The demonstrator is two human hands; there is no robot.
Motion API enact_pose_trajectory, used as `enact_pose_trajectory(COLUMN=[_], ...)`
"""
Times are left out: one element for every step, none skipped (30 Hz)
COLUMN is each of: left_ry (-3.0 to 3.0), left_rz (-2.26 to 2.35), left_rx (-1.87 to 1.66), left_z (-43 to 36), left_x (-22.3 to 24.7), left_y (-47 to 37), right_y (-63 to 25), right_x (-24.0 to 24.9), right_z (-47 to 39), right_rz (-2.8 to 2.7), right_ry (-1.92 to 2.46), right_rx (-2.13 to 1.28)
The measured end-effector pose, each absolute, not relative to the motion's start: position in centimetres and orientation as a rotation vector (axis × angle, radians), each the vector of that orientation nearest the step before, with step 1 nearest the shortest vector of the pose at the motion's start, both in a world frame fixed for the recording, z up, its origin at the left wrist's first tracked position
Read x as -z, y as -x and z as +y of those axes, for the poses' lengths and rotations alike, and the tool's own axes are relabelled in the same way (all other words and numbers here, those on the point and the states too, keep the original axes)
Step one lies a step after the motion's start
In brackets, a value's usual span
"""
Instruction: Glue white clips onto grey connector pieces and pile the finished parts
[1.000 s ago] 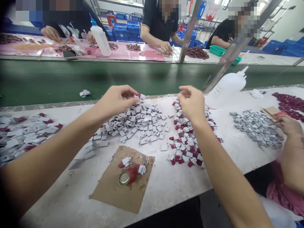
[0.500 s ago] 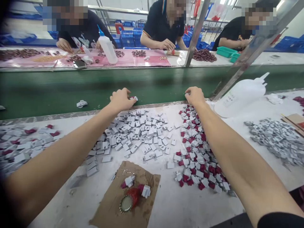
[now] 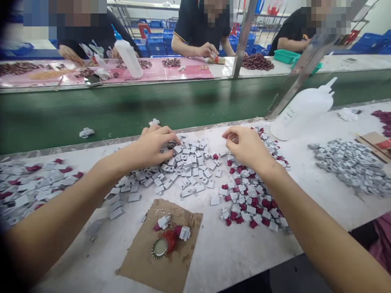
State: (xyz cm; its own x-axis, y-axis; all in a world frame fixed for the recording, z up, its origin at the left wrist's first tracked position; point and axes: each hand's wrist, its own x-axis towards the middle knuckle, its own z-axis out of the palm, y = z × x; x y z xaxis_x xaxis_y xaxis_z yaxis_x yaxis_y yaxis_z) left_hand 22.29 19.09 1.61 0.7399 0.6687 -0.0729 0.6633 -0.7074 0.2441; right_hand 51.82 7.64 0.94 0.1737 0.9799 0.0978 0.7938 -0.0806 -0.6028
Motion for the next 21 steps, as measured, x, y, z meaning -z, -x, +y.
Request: enact_pose_trajectory(left_ry=[-2.708, -2.728, -2.746, -2.759, -2.764, -2.76, -2.747, -2.729, -2.71, -2.69, -2.663, -2.621, -2.562, -2.486, -2.397, -2.307, -2.227, -2.161, -2.101, -2.032, -1.949], left_rz=[1.04, 1.028, 1.013, 0.998, 0.984, 0.971, 0.962, 0.958, 0.959, 0.966, 0.979, 0.997, 1.013, 1.023, 1.022, 1.012, 0.996, 0.979, 0.97, 0.972, 0.986], left_rx=[-0.035, -0.044, -0.059, -0.077, -0.097, -0.118, -0.14, -0.167, -0.195, -0.225, -0.257, -0.294, -0.336, -0.381, -0.426, -0.463, -0.494, -0.519, -0.538, -0.555, -0.571], left_z=[19.0, 18.8, 18.6, 18.4, 18.2, 18.1, 17.9, 17.7, 17.5, 17.3, 17.1, 16.8, 16.5, 16.0, 15.5, 14.9, 14.3, 13.5, 12.7, 11.8, 10.9], left_x=[-1.6, -1.5, -1.4, -1.3, -1.2, -1.1, -1.0, -1.0, -1.1, -1.2, -1.5, -1.8, -2.1, -2.5, -2.9, -3.2, -3.5, -3.7, -3.8, -3.9, -3.9], left_y=[-22.2, -22.2, -22.1, -22.0, -22.0, -21.9, -21.9, -21.8, -21.8, -21.8, -21.8, -21.8, -21.8, -21.6, -21.5, -21.2, -20.9, -20.5, -20.0, -19.5, -19.0], right_y=[-51.6, -51.3, -50.9, -50.5, -50.1, -49.7, -49.4, -49.1, -48.9, -48.7, -48.6, -48.5, -48.5, -48.5, -48.5, -48.6, -48.6, -48.6, -48.6, -48.6, -48.5], right_x=[-1.0, -1.0, -0.8, -0.6, -0.2, 0.1, 0.5, 0.8, 1.1, 1.2, 1.3, 1.2, 1.1, 1.0, 0.9, 0.9, 0.9, 1.1, 1.3, 1.6, 2.0], right_z=[7.4, 7.3, 7.1, 7.0, 7.0, 7.0, 7.0, 7.1, 7.2, 7.3, 7.3, 7.2, 7.0, 6.7, 6.4, 6.1, 5.8, 5.6, 5.4, 5.4, 5.4], right_rz=[-1.722, -1.77, -1.805, -1.83, -1.851, -1.864, -1.868, -1.863, -1.854, -1.843, -1.831, -1.818, -1.806, -1.796, -1.789, -1.786, -1.788, -1.794, -1.8, -1.804, -1.804], right_ry=[1.93, 1.926, 1.917, 1.909, 1.906, 1.909, 1.915, 1.921, 1.924, 1.922, 1.915, 1.904, 1.892, 1.879, 1.866, 1.854, 1.843, 1.833, 1.825, 1.82, 1.819], right_rx=[-0.467, -0.485, -0.506, -0.524, -0.536, -0.542, -0.541, -0.536, -0.531, -0.528, -0.529, -0.532, -0.537, -0.543, -0.546, -0.545, -0.543, -0.542, -0.542, -0.543, -0.545])
